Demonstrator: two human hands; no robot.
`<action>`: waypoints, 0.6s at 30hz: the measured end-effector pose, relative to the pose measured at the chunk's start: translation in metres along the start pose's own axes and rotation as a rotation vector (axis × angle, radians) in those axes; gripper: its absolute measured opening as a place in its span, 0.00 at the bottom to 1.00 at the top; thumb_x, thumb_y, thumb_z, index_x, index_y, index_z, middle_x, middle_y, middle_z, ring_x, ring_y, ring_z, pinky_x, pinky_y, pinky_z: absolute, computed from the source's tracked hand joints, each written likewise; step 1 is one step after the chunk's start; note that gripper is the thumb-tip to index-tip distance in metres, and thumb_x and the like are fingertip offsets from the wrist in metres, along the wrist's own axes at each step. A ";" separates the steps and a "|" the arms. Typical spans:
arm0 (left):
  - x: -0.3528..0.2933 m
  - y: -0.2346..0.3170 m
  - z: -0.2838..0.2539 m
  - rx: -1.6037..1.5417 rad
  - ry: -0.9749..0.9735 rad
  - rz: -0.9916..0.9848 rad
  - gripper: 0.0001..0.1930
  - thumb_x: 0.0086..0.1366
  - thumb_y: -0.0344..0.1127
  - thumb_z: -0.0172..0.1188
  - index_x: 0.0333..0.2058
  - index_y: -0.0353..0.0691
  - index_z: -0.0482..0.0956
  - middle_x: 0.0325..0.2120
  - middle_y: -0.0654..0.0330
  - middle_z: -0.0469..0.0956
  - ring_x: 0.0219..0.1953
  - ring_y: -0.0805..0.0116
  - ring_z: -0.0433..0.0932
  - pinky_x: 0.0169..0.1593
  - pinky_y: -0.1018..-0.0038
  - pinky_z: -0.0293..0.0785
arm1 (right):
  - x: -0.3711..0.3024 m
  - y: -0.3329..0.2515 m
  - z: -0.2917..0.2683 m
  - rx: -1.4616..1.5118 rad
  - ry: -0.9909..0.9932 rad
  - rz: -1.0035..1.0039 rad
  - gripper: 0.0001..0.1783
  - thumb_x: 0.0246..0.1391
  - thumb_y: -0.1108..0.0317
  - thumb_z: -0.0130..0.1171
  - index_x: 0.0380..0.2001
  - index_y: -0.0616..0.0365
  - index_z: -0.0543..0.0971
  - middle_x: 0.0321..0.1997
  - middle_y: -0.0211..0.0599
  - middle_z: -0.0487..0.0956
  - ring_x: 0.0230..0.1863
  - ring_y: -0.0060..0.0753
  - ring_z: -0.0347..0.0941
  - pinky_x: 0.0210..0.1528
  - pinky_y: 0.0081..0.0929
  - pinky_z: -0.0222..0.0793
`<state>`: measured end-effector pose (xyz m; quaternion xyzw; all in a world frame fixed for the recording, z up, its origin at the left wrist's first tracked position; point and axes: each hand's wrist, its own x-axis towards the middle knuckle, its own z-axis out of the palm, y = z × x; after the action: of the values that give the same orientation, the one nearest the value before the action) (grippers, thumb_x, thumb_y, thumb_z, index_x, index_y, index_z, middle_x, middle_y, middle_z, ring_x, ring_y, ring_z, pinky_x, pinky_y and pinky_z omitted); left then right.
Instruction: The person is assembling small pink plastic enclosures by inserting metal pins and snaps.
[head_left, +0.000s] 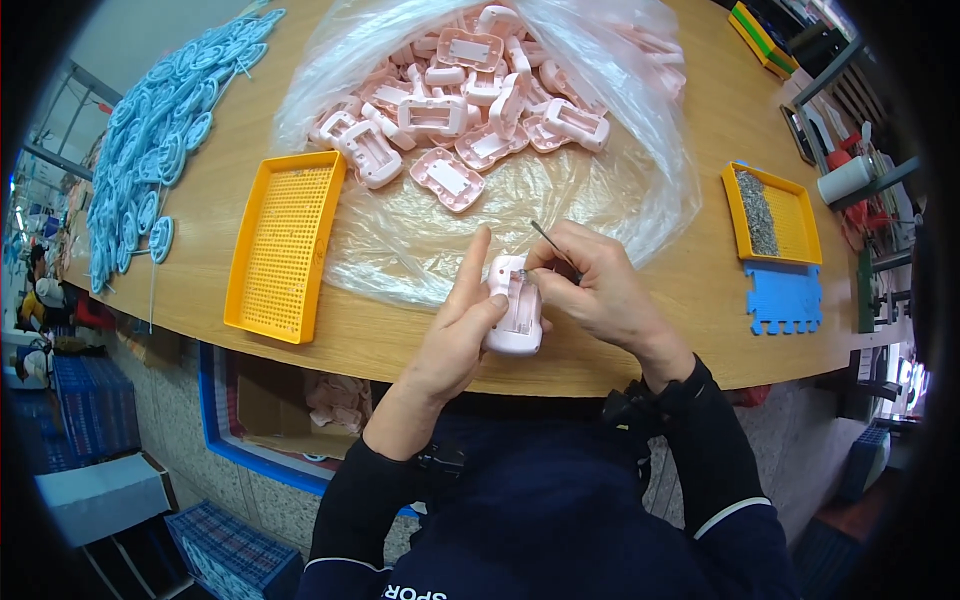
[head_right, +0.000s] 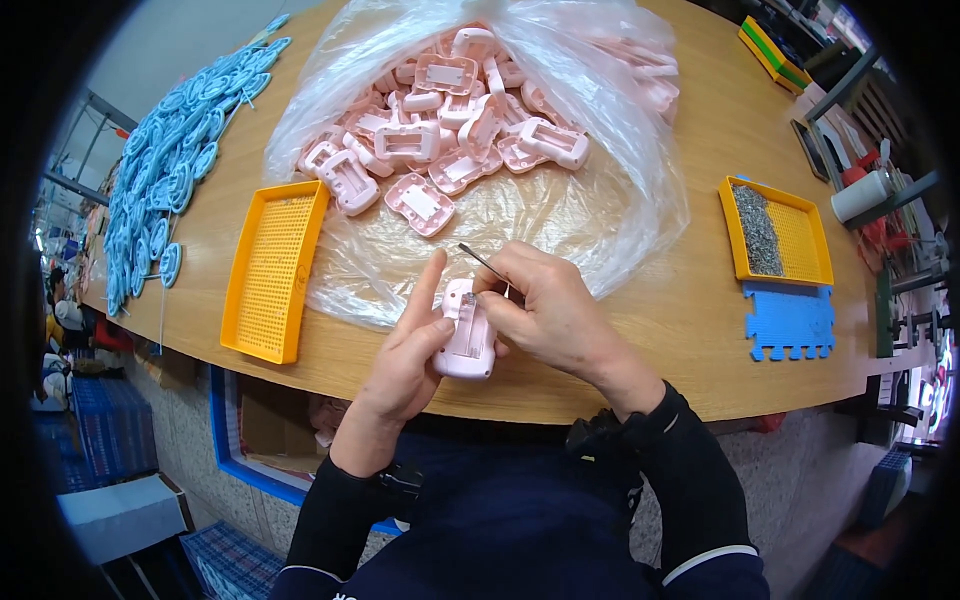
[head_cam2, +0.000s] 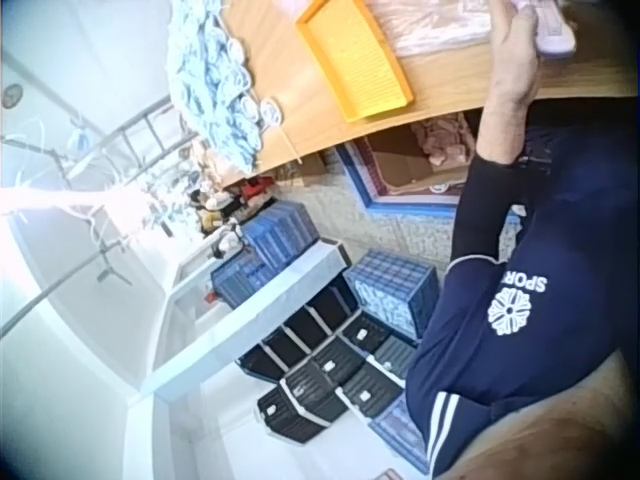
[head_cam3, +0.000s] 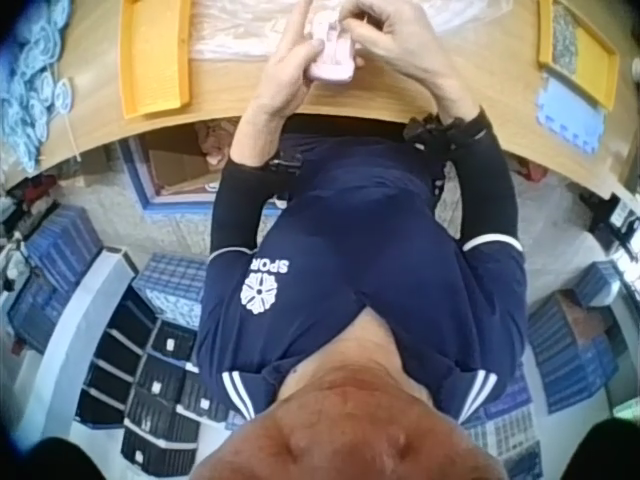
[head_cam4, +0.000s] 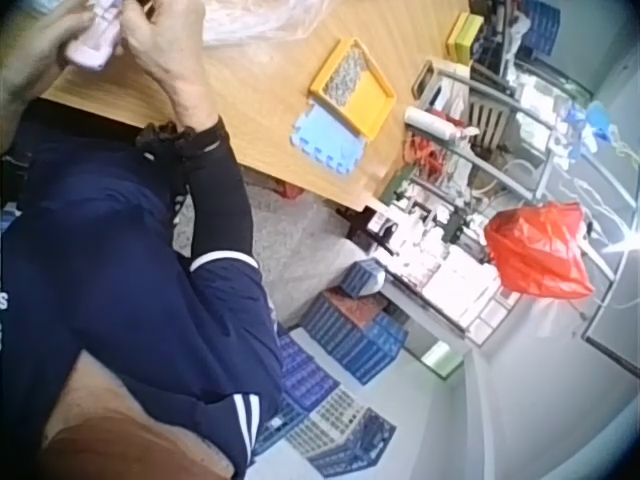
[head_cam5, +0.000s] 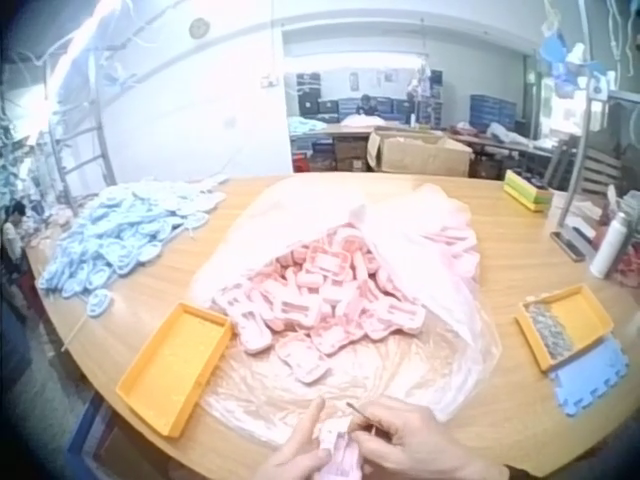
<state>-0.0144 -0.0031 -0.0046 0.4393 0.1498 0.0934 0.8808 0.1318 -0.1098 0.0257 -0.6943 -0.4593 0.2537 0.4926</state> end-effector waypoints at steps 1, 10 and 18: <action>0.000 0.000 0.000 -0.034 -0.007 0.002 0.36 0.66 0.26 0.41 0.68 0.44 0.34 0.50 0.46 0.69 0.44 0.58 0.78 0.50 0.65 0.74 | 0.000 0.001 0.001 -0.035 0.015 -0.028 0.04 0.47 0.75 0.56 0.27 0.64 0.76 0.26 0.37 0.73 0.25 0.27 0.72 0.28 0.25 0.68; 0.000 -0.004 -0.001 -0.119 0.014 0.010 0.36 0.64 0.24 0.38 0.67 0.36 0.30 0.61 0.46 0.57 0.59 0.61 0.66 0.60 0.66 0.64 | 0.004 0.006 0.002 -0.200 0.032 -0.149 0.04 0.45 0.74 0.57 0.27 0.63 0.76 0.27 0.38 0.72 0.26 0.37 0.74 0.29 0.30 0.69; 0.002 -0.006 -0.004 -0.160 0.004 -0.038 0.32 0.65 0.28 0.43 0.66 0.32 0.43 0.60 0.50 0.60 0.62 0.62 0.63 0.63 0.66 0.61 | 0.001 0.009 0.004 -0.388 0.052 -0.241 0.05 0.44 0.73 0.59 0.28 0.58 0.76 0.29 0.36 0.73 0.27 0.40 0.75 0.29 0.32 0.71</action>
<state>-0.0140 -0.0031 -0.0116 0.3643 0.1519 0.0889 0.9145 0.1327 -0.1082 0.0166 -0.7226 -0.5661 0.0819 0.3882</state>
